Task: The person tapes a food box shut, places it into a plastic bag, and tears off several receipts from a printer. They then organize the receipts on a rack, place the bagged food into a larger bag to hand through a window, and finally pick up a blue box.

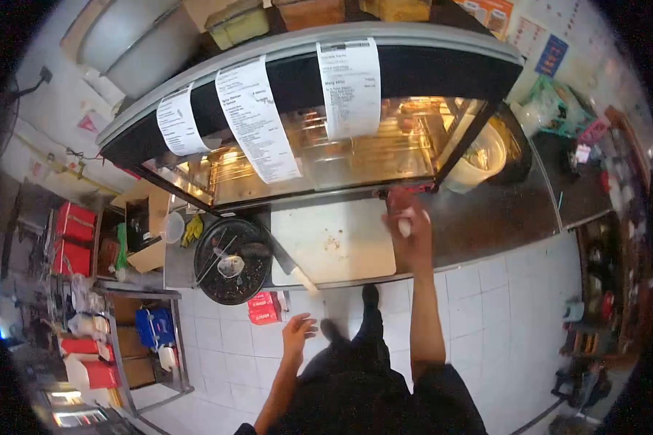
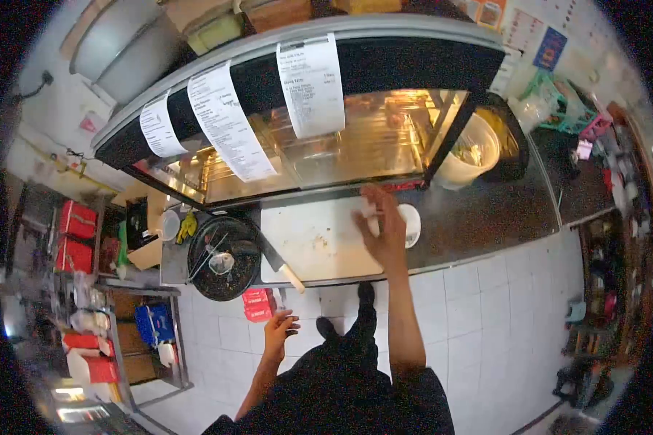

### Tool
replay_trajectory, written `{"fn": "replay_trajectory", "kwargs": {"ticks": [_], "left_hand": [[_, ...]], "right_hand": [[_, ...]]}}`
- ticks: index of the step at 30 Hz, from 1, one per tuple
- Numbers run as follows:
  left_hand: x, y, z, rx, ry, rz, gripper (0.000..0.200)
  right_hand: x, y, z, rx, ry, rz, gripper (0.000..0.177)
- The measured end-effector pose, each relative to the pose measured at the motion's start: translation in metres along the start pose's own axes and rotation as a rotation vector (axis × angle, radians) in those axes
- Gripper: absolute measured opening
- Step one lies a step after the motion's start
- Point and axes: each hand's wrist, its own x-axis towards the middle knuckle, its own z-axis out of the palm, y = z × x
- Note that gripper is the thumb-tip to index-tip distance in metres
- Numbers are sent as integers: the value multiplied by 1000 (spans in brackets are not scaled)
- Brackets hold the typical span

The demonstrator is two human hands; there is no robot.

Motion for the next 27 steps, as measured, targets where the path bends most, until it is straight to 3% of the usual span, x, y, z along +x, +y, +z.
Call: {"fn": "replay_trajectory", "kwargs": {"ticks": [1,3,5,11,27], "left_hand": [[-5,-4,-11,-6,13,-11,28],[-14,-20,-32,-8,44,-48,29],[-23,-34,-51,-24,68,-84,28],[-41,-52,-71,-75,240,-159,29],[-32,-59,-37,-43,200,-199,33]], "right_hand": [[20,1,0,-34,-4,61,52],[58,-26,11,43,142,-190,57],[83,-33,18,90,131,-278,56],[114,-15,30,111,58,-253,59],[114,-5,21,130,9,-157,58]]}}
